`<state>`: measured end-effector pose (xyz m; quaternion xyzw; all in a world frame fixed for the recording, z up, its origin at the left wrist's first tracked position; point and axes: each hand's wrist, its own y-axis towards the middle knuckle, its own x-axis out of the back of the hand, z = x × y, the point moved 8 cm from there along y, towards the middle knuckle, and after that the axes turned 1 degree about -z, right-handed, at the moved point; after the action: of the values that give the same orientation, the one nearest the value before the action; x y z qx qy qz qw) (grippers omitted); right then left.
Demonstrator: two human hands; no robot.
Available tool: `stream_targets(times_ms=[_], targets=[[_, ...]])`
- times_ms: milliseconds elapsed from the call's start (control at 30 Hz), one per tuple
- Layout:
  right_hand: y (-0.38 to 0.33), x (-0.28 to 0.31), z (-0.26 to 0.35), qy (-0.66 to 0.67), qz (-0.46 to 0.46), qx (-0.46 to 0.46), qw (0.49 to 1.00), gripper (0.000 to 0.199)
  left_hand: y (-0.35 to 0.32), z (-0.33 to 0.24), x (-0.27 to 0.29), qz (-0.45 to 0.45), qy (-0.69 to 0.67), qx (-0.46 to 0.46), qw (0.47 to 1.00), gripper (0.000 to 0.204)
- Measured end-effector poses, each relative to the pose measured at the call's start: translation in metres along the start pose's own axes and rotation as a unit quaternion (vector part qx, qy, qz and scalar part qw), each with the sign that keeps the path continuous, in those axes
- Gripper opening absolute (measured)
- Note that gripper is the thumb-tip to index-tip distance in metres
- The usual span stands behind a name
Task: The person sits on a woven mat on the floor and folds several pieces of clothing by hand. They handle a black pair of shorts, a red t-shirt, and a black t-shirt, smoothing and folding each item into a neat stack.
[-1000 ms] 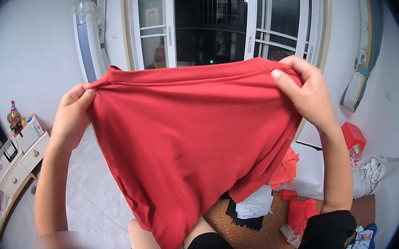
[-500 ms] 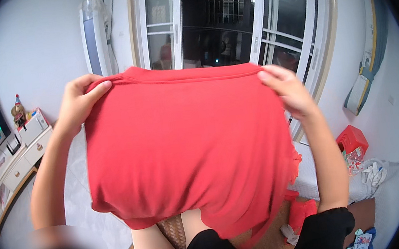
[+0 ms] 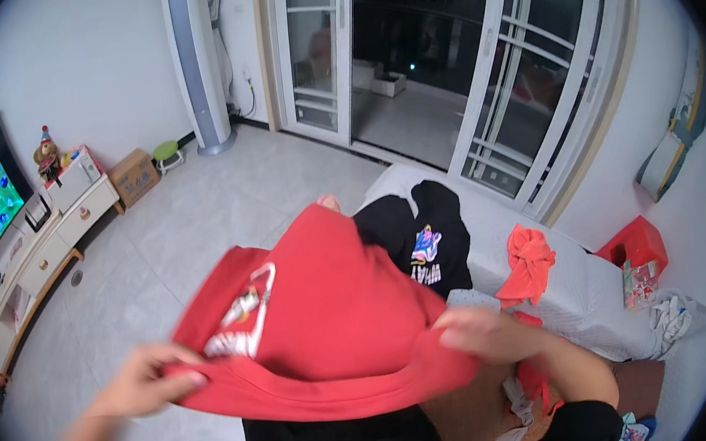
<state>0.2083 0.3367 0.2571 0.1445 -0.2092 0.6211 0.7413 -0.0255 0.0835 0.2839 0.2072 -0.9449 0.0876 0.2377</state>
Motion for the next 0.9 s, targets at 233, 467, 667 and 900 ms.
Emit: stream_targets(times_ms=[233,467,667,900], targets=[[-0.076,-0.232,-0.260,0.117,0.345,-0.324,0.873,0.031,-0.136,0.289,-0.174,0.304,-0.198,0.485,0.795,0.035],[0.062,-0.121,-0.306,-0.062,-0.098,-0.133,0.984,0.010,-0.013,0.355,-0.173,0.197,-0.085,0.318,0.923,0.014],[0.130,-0.084,-0.483,-0.035,-0.304,-0.439,0.845,0.020,0.151,0.370,-0.176,-0.063,0.226,0.033,0.971,0.024],[0.147,-0.093,-0.490,0.122,-0.398,-0.467,0.780,0.032,0.227,0.458,-0.185,-0.102,0.176,0.286,0.936,0.051]])
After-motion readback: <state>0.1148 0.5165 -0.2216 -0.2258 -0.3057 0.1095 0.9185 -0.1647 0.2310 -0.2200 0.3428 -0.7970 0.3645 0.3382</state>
